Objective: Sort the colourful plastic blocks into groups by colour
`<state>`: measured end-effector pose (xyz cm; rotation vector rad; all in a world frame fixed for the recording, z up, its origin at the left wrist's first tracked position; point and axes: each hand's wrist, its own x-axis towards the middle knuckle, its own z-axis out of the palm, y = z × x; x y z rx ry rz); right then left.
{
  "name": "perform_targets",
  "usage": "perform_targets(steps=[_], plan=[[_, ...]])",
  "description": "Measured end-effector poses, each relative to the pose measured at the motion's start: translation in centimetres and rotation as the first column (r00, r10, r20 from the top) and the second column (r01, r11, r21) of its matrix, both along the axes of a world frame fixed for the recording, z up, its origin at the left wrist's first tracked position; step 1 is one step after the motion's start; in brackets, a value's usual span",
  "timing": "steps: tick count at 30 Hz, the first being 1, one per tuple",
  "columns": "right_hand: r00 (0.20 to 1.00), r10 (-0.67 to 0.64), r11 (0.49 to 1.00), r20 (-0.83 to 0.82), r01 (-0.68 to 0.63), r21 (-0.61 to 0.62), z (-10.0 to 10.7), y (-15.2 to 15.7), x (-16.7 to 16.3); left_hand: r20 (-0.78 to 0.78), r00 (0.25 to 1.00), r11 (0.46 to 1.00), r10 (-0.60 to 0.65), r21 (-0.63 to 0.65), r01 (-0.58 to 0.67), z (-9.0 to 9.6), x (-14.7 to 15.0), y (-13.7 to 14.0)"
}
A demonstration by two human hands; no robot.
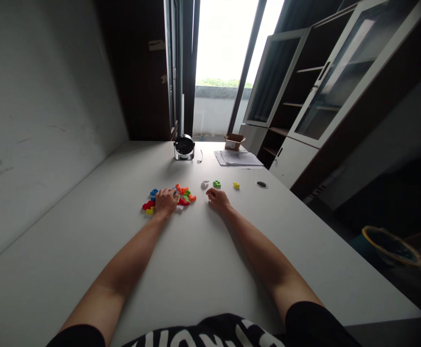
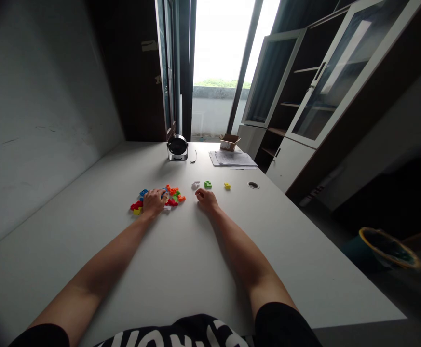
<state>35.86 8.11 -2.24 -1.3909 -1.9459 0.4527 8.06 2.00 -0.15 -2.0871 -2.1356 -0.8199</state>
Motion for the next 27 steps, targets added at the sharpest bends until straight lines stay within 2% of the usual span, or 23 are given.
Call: perform_targets(steps=[11, 20, 27], plan=[[1.0, 0.0, 1.0, 0.028, 0.0, 0.008, 0.01, -0.01, -0.07, -0.037, 0.997, 0.997, -0.063, -0.038, 0.061, -0.16, 0.2, -0.2], [0.999, 0.01, 1.0, 0.035, -0.01, 0.013, 0.11, -0.01, -0.05, -0.011, 0.994, 0.993, -0.107, -0.055, 0.106, -0.57, 0.2, 0.24], [0.999, 0.007, 1.0, 0.032, -0.007, 0.001, 0.1, 0.01, -0.03, -0.031, 0.995, 0.994, -0.095, -0.052, 0.094, -0.17, 0.44, -0.14]])
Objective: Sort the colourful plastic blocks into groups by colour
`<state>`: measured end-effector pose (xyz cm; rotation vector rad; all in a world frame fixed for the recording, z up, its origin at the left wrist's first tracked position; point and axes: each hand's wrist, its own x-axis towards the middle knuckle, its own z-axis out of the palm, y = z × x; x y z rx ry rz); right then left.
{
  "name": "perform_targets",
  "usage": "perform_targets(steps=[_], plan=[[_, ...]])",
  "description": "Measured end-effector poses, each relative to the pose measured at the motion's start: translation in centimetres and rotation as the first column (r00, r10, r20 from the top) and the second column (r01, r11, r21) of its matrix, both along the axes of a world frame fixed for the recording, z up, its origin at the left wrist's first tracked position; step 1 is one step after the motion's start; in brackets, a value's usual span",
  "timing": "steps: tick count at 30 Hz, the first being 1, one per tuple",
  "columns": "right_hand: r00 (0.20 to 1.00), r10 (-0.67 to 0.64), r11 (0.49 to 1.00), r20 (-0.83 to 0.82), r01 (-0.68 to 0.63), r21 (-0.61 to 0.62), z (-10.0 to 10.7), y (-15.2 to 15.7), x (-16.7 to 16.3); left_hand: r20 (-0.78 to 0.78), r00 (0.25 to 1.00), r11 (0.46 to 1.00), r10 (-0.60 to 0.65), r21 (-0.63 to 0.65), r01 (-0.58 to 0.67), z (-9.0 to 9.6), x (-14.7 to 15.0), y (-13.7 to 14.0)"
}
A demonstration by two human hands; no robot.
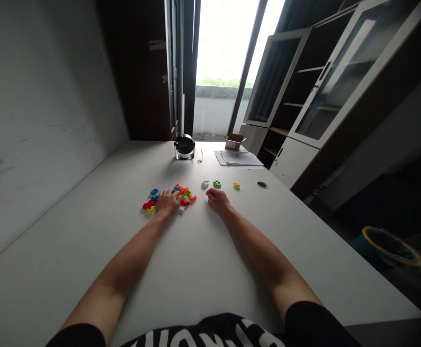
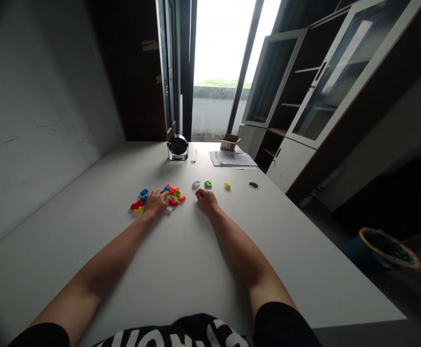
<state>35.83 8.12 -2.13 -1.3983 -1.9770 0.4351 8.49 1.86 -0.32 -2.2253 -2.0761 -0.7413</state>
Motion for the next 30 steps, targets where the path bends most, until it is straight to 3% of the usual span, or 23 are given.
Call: perform_targets(steps=[7, 12, 15, 18, 22, 30], plan=[[1.0, 0.007, 1.0, -0.011, -0.007, 0.007, 0.0, 0.0, 0.0, 0.001, 1.0, 0.996, -0.03, 0.083, 0.03, 0.8, 0.3, -0.4], [0.99, 0.027, 0.998, -0.137, -0.036, -0.06, 0.3, 0.0, -0.1, -0.019, 0.961, 0.949, -0.275, 0.158, 0.274, 0.9, 1.5, -1.0], [0.931, 0.124, 0.968, -0.343, -0.19, -0.167, 1.1, -0.2, -0.1, -0.068, 0.895, 0.867, -0.441, 0.223, 0.445, 0.7, 2.6, -1.7], [0.828, 0.249, 0.878, -0.503, -0.412, -0.244, 2.2, -0.7, -0.1, -0.121, 0.841, 0.809, -0.527, 0.233, 0.54, 0.4, 3.2, -2.1], [0.794, 0.315, 0.812, -0.52, -0.509, -0.286, 3.2, -1.5, -0.2, -0.152, 0.817, 0.786, -0.556, 0.221, 0.577, 0.6, 3.4, -2.2], [0.768, 0.296, 0.827, -0.569, -0.504, -0.25, 2.3, -1.4, -1.0, -0.125, 0.824, 0.801, -0.552, 0.197, 0.566, 0.6, 3.3, -2.1]])
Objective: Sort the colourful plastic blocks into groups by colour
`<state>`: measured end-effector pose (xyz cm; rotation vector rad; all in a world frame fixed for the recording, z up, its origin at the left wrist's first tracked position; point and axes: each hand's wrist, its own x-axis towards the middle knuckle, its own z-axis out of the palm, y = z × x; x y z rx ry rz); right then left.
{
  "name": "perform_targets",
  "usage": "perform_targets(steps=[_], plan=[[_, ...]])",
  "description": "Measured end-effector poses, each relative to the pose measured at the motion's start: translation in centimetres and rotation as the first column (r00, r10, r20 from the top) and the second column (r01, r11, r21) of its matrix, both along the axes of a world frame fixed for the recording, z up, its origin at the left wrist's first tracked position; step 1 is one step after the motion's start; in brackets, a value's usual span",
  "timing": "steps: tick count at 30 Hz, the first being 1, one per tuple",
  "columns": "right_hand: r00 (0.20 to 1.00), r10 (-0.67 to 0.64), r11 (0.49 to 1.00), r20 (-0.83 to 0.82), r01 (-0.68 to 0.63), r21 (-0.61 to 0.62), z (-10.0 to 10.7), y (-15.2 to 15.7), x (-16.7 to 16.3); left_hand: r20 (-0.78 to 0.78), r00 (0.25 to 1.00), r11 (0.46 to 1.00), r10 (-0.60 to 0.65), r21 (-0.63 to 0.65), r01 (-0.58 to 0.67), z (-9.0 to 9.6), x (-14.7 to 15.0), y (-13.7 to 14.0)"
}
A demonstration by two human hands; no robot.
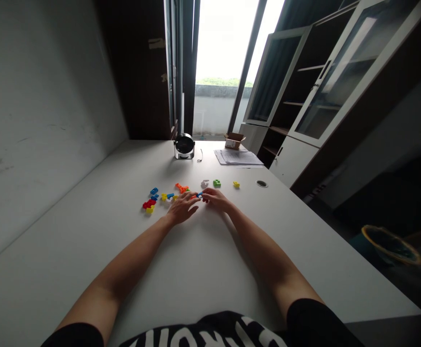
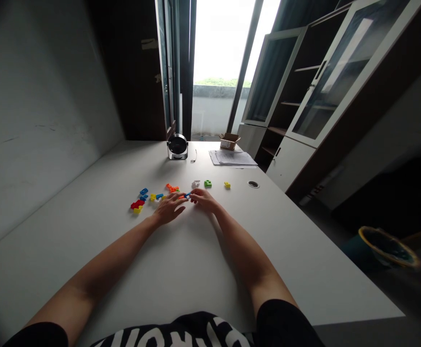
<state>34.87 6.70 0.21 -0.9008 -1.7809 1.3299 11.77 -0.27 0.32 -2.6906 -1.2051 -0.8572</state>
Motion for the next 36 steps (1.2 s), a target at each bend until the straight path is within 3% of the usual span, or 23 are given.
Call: perform_targets(steps=[5, 9, 13, 19, 23, 28, 36], plan=[[0.99, -0.141, 0.988, -0.002, 0.141, 0.067, -0.9, 0.3, -0.4, -0.003, 0.999, 0.999, 0.034, -0.041, -0.035, -0.5, -0.1, 0.1], [0.953, -0.301, 0.938, 0.029, 0.29, 0.188, -1.7, 0.3, -1.0, -0.053, 0.998, 0.996, 0.046, -0.069, -0.049, -0.9, -0.1, 0.3], [0.932, -0.342, 0.905, 0.121, 0.291, 0.31, -2.0, -0.3, -1.5, -0.056, 0.991, 0.988, 0.125, -0.081, -0.129, -1.4, -0.2, 0.6], [0.905, -0.384, 0.882, 0.183, 0.301, 0.362, -1.6, -1.9, -1.6, 0.031, 0.944, 0.941, 0.329, -0.088, -0.326, -1.1, -0.6, 0.7], [0.925, -0.307, 0.905, 0.225, 0.211, 0.369, -1.2, -3.2, -1.5, 0.114, 0.944, 0.947, 0.308, -0.132, -0.293, -0.3, -0.5, 0.5], [0.959, -0.264, 0.912, 0.104, 0.213, 0.351, -0.6, -4.8, -1.5, 0.181, 0.961, 0.961, 0.21, -0.222, -0.168, 0.2, -0.2, 0.3], [0.954, -0.249, 0.853, 0.164, 0.136, 0.503, -0.1, -5.7, -1.7, 0.251, 0.957, 0.955, 0.148, -0.288, -0.072, 0.2, 0.0, 0.3]])
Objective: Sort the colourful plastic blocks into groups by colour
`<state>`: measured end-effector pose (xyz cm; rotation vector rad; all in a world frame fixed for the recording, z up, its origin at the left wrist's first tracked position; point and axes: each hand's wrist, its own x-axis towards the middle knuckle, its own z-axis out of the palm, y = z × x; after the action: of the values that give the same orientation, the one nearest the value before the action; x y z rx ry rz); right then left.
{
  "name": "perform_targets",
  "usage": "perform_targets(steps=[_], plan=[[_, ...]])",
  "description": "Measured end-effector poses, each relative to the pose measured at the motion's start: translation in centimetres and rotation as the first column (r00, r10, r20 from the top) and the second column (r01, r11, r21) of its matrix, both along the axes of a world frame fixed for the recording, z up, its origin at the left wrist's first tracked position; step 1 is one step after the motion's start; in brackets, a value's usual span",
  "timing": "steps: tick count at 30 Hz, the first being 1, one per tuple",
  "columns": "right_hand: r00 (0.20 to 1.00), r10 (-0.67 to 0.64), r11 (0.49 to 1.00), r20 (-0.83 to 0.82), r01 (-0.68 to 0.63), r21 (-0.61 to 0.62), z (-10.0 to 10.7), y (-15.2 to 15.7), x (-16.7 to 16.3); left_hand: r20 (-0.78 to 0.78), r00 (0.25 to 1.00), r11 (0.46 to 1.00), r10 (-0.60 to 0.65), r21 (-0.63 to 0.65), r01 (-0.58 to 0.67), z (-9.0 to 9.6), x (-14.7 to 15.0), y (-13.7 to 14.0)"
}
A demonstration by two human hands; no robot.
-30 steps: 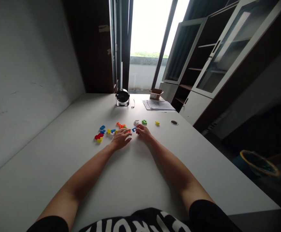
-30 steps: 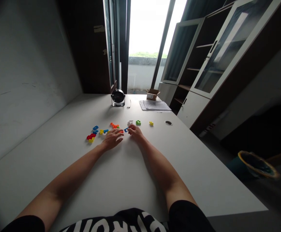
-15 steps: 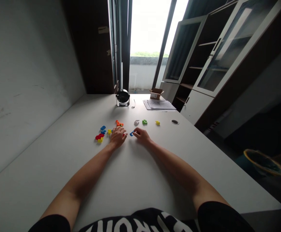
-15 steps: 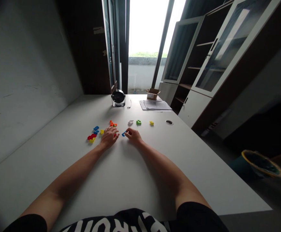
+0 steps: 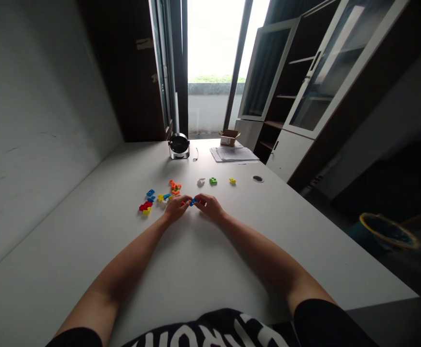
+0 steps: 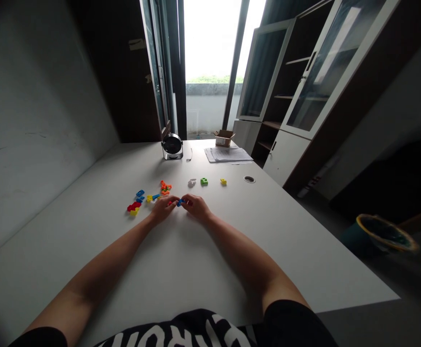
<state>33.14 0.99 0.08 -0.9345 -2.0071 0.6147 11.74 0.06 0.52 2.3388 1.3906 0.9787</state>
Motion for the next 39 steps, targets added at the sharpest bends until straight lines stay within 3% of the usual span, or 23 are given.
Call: perform_targets(steps=[6, 15, 32, 35, 39], plan=[[1.0, 0.013, 1.0, 0.003, -0.013, 0.027, -0.2, 0.1, 0.1, 0.056, 0.998, 0.999, 0.025, 0.021, -0.026, -0.3, 0.0, 0.3], [0.998, 0.02, 1.0, -0.066, -0.021, -0.016, -0.5, 0.5, 0.0, -0.076, 0.996, 0.986, 0.046, 0.166, -0.033, -0.1, 0.3, -0.3], [0.993, 0.084, 0.996, -0.085, -0.086, -0.019, 0.0, 0.1, 0.0, -0.022, 0.999, 0.995, 0.024, 0.097, -0.022, -0.5, 0.1, 0.1], [0.992, 0.067, 0.996, -0.107, -0.073, -0.055, -0.4, 0.4, 0.1, -0.006, 1.0, 0.995, 0.023, 0.101, -0.022, -0.5, 0.0, 0.1], [0.985, 0.061, 0.978, -0.164, -0.092, -0.189, -1.0, 1.1, 0.3, 0.005, 1.0, 0.994, 0.022, 0.11, -0.023, -0.4, 0.1, 0.1]])
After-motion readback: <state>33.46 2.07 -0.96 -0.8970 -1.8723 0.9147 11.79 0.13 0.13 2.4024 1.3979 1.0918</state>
